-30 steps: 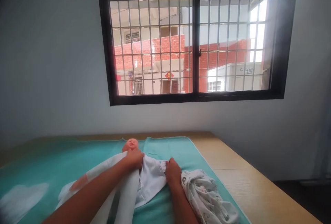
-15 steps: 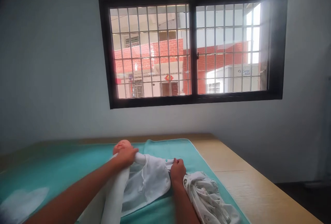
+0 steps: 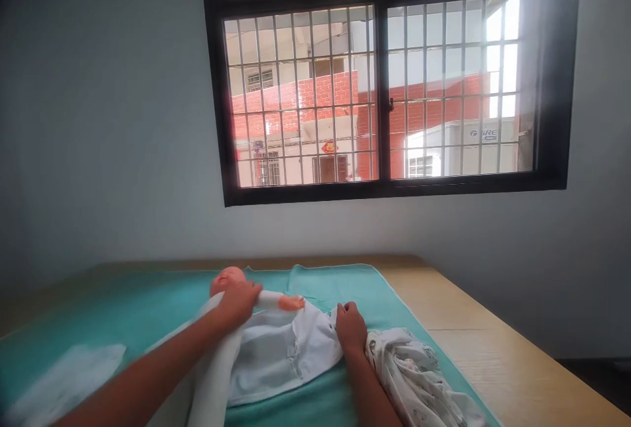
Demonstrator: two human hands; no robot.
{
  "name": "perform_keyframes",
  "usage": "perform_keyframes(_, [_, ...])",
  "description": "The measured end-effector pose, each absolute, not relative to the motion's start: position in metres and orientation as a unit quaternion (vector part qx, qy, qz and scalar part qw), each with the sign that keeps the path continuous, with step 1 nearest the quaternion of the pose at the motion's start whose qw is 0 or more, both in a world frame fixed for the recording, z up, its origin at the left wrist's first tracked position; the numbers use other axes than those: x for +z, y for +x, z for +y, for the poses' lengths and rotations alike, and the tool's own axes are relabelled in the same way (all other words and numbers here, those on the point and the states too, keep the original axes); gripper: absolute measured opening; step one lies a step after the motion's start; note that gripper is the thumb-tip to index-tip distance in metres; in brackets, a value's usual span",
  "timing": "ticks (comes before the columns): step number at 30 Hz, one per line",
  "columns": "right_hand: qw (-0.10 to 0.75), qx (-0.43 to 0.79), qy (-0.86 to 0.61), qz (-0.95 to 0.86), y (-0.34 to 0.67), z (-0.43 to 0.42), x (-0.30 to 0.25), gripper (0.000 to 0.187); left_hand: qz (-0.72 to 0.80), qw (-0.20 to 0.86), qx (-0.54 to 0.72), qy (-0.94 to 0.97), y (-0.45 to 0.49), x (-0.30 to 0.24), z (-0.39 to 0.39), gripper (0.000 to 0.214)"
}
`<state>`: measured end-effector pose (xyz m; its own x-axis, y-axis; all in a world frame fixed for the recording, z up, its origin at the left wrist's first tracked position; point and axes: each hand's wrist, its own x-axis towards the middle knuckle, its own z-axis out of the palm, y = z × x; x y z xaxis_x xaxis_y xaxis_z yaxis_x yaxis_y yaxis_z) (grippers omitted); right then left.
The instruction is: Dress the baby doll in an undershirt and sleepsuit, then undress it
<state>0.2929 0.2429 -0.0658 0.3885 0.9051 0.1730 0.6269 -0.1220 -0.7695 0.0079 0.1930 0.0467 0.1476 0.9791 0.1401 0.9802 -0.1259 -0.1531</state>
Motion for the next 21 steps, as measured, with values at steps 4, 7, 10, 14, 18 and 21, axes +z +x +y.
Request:
perform_keyframes(4, [0.420,0.108,-0.705,-0.561,0.292,0.244,-0.073,0.021,-0.637,0.089,0.015,-0.765,0.040,0.029,0.190,0.040])
perform_keyframes(7, [0.490,-0.006,-0.651,-0.579,0.290,0.246,-0.076,0.024,-0.627,0.077,-0.006,-0.775,0.048,0.026,0.187,0.037])
perform_keyframes(10, [0.534,-0.033,-0.554,-0.638,0.283,0.242,-0.073,0.029,-0.629,0.074,-0.056,-0.771,0.035,0.033,0.175,0.033])
perform_keyframes(14, [0.521,0.133,-0.462,-0.705,0.259,0.229,-0.057,0.034,-0.643,0.038,-0.287,-0.709,-0.020,0.024,0.136,0.037])
perform_keyframes(18, [0.416,0.338,-0.401,-0.743,0.222,0.220,-0.038,0.043,-0.694,-0.129,-0.438,-0.556,-0.088,-0.037,0.086,0.048])
perform_keyframes(21, [0.350,0.369,-0.410,-0.757,0.186,0.230,-0.022,0.044,-0.695,-0.316,-0.443,-0.469,-0.111,-0.078,0.065,0.070])
